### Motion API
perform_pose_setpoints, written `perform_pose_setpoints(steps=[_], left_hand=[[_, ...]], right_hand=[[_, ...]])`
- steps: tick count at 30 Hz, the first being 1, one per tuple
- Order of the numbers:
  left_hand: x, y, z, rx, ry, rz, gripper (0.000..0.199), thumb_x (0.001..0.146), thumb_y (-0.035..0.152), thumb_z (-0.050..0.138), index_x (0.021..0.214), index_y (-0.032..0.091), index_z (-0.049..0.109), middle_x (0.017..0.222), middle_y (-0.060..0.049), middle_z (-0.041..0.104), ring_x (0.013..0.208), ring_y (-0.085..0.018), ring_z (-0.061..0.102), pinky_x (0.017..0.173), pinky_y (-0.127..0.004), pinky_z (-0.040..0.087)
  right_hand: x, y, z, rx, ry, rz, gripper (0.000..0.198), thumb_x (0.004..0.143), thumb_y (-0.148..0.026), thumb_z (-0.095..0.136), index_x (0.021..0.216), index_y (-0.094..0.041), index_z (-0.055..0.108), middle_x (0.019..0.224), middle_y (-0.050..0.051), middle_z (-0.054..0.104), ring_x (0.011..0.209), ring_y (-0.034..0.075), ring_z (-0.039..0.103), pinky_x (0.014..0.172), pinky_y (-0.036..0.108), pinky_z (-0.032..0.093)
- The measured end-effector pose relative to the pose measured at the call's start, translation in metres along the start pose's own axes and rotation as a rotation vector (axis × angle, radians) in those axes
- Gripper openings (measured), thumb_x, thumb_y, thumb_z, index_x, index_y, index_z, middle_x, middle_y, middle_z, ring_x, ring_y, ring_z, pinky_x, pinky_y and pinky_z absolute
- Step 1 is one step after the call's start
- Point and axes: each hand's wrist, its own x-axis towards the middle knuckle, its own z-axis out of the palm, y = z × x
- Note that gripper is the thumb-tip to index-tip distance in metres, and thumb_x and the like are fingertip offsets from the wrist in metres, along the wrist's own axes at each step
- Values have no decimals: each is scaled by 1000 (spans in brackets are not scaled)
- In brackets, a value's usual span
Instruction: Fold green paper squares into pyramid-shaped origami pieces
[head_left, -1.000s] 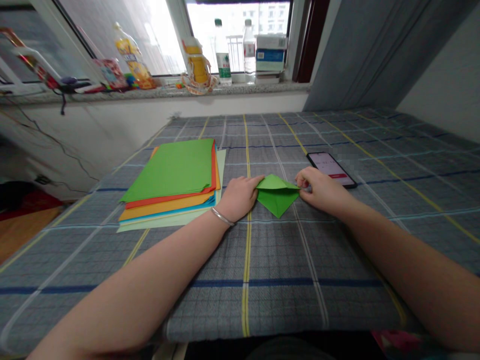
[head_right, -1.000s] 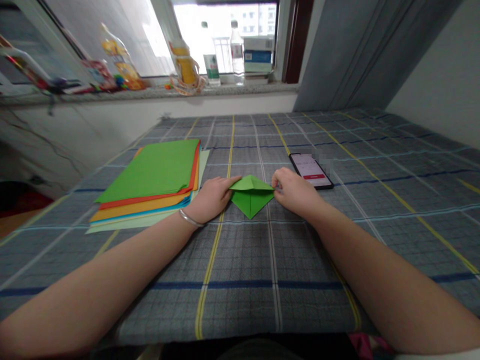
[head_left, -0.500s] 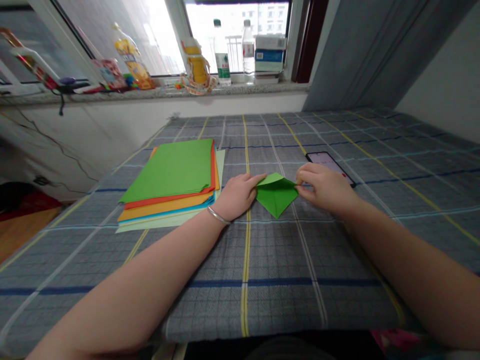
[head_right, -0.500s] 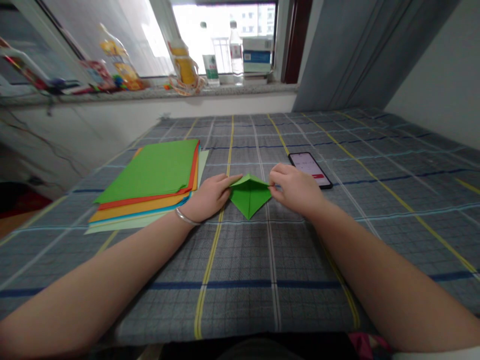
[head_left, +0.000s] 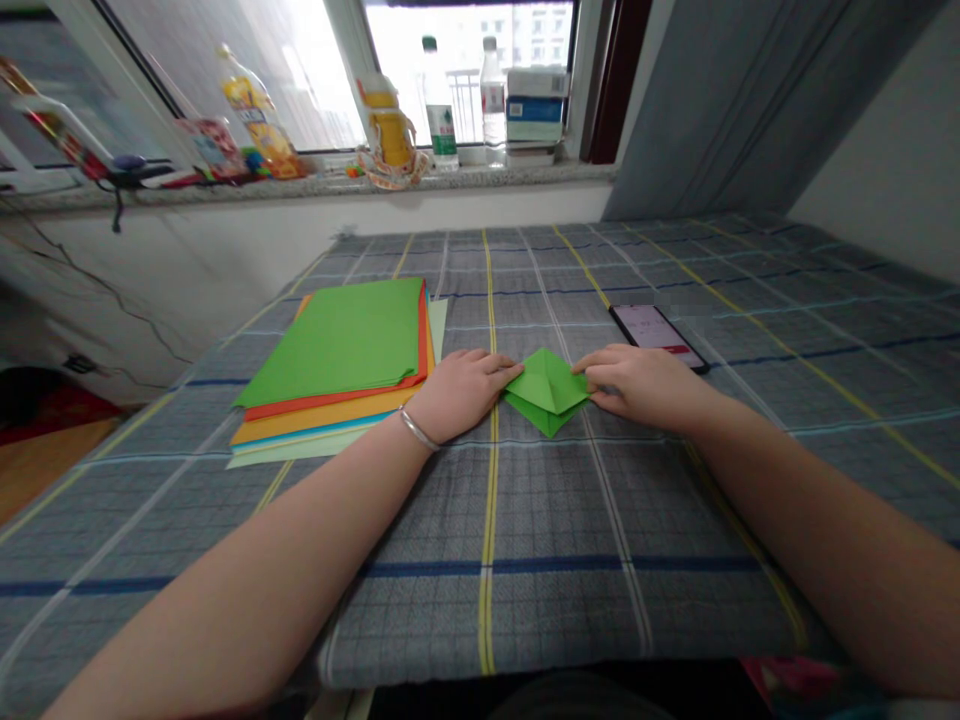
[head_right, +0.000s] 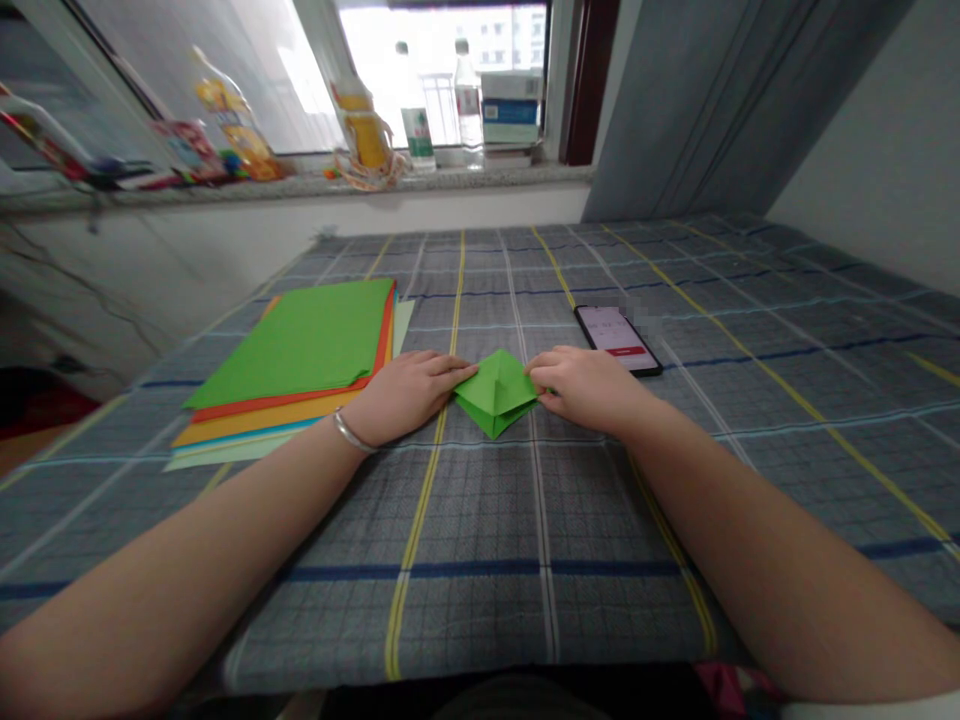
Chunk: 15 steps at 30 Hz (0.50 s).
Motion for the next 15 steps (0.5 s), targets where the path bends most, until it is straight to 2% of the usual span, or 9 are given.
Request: perform_pose_setpoints(steps=[3, 10, 15], left_hand=[[-1, -1, 0, -5, -22, 8, 38, 100, 23, 39, 135, 19, 54, 130, -7, 61, 109, -22, 59, 92, -38, 50], [-1, 6, -2, -120, -16, -27, 44, 93, 21, 42, 135, 13, 54, 140, -8, 55, 119, -24, 55, 103, -41, 45], [2, 21, -7, -236, -2, -110, 45, 97, 23, 31, 134, 12, 55, 139, -9, 55, 123, -22, 54, 107, -40, 41]], right_hand=[[0, -2, -1, 14, -29, 12, 16, 89, -22, 54, 90, -21, 69, 112, 5, 72, 103, 22, 64, 82, 33, 50], [0, -14, -10, -3, -106, 156, 28, 86, -27, 52, 107, -21, 69, 108, 7, 72, 95, 23, 66, 73, 33, 49], [5, -24, -5, 27, -72, 234, 44, 95, -49, 40, 120, -20, 64, 112, 8, 70, 104, 25, 63, 82, 36, 47]])
